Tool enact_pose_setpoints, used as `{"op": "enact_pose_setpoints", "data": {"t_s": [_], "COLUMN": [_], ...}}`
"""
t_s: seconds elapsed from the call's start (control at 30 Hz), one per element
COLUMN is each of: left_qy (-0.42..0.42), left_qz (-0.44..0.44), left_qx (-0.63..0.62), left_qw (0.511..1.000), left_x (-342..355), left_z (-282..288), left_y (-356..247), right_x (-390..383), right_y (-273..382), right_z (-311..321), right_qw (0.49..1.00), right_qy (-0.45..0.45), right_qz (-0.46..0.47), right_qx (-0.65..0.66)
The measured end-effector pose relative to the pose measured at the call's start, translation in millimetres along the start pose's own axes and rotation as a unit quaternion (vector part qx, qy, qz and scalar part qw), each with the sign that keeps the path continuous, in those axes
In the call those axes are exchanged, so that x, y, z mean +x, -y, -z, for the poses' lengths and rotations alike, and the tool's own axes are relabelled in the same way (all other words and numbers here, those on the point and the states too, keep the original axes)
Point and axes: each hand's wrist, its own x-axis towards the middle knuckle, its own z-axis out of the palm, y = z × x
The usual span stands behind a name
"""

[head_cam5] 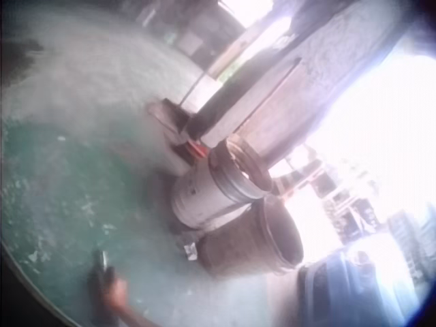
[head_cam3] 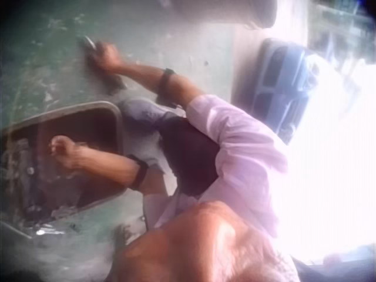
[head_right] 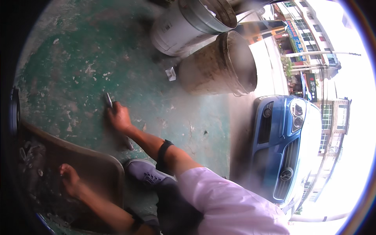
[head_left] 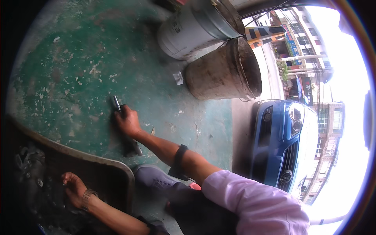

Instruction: The person sits on a low stool and uses a ratchet and socket to loosen and remove bolts from a small engine block placed in a metal tray. They repeatedly reposition the engine, swap sockets, and continue removing fasteners throughout the clip.

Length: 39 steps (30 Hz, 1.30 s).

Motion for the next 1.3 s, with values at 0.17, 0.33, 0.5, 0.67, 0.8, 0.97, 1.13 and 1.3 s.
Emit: {"op": "enact_pose_setpoints", "data": {"t_s": [0.17,0.33,0.5,0.67,0.8,0.97,1.13,1.3], "left_qy": [0.054,0.220,0.050,0.113,0.125,0.097,0.137,0.059], "left_qz": [0.079,0.140,0.057,0.083,0.096,0.061,0.107,0.044], "left_qx": [-0.101,-0.090,-0.026,-0.050,-0.095,-0.101,-0.077,-0.075], "left_qw": [0.990,0.961,0.997,0.989,0.983,0.988,0.982,0.994], "left_x": [23.1,40.1,12.8,-6.1,-21.0,-28.8,-31.7,-37.3], "left_z": [22.2,44.1,23.3,19.3,15.0,3.8,-3.4,-5.2], "left_y": [-15.6,-16.5,-11.3,6.3,15.0,21.6,22.6,26.5], "right_x": [0.9,0.6,0.5,0.1,3.3,4.1,1.5,3.2], "right_y": [2.0,1.4,-4.4,-16.3,-20.1,-13.4,-3.3,-4.4], "right_z": [1.0,1.0,-0.5,-6.8,-7.4,-4.0,-0.5,0.1], "right_qw": [1.000,1.000,1.000,0.999,0.999,0.997,0.998,1.000], "right_qy": [-0.001,0.008,-0.008,-0.030,-0.012,-0.014,-0.002,0.017], "right_qz": [-0.002,-0.003,0.017,0.040,0.038,0.071,0.054,0.016], "right_qx": [-0.012,-0.014,-0.020,-0.018,0.027,0.000,-0.029,-0.019]}}
